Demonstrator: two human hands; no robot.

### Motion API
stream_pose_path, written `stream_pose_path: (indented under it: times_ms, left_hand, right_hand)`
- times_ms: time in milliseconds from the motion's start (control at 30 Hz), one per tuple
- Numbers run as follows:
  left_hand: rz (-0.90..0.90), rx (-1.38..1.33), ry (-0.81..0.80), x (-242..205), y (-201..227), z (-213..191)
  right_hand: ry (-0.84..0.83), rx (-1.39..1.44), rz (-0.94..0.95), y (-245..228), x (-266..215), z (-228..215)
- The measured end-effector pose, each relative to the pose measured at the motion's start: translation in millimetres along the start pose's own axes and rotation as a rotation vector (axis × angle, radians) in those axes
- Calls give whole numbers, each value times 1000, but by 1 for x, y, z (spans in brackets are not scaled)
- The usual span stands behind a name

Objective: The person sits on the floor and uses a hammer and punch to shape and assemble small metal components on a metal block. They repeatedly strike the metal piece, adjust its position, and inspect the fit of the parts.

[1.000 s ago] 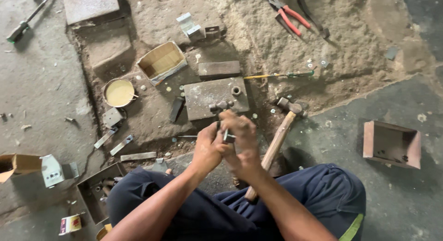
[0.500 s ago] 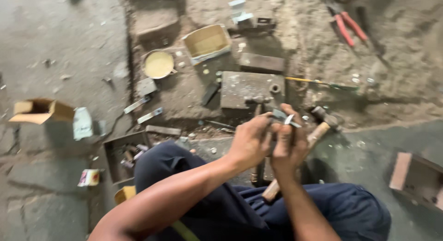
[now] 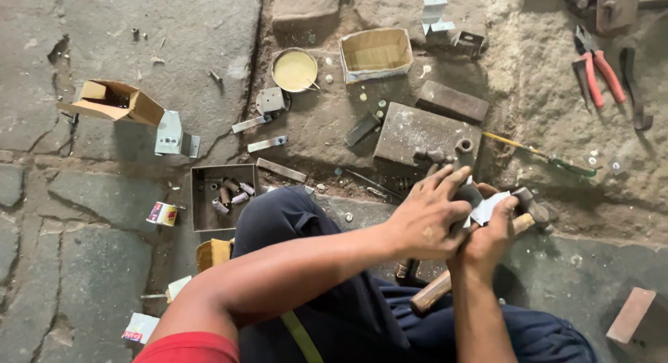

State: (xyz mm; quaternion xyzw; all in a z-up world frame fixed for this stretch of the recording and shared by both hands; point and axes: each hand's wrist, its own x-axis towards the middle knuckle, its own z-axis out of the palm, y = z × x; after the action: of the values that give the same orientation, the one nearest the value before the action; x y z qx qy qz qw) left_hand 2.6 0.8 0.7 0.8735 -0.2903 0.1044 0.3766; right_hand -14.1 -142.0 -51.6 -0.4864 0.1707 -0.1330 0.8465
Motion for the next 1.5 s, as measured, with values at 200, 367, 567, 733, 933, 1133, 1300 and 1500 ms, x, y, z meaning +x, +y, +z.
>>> stream_pose_path:
  times_ms: [200, 367, 567, 733, 933, 1133, 1300, 1500]
  left_hand:
    - [-169, -285, -100, 6, 1, 0]
    - [-734, -729, -287, 10, -12, -6]
    - [-307, -415, -12, 2, -6, 1]
    - [-14, -149, -32, -2, -9, 8]
    - [-645, -693, -144, 13, -22, 15]
    - [-202, -323, 66, 9, -5, 8]
    - [112, -79, -38, 7, -8, 12]
    - [-961, -901, -300, 16, -26, 11]
  right_hand:
    - [-83, 60, -142, -6, -14, 14]
    - [-223, -519, -582, -14, -48, 45]
    - [-134, -242, -387, -1, -17, 26]
    - [15, 197, 159, -1, 10, 4]
    - [-166, -886, -679, -23, -48, 45]
    - [-113, 111, -4, 0, 11, 13]
    - [126, 113, 164, -2, 14, 5]
    - [-206, -886, -800, -32, -33, 39]
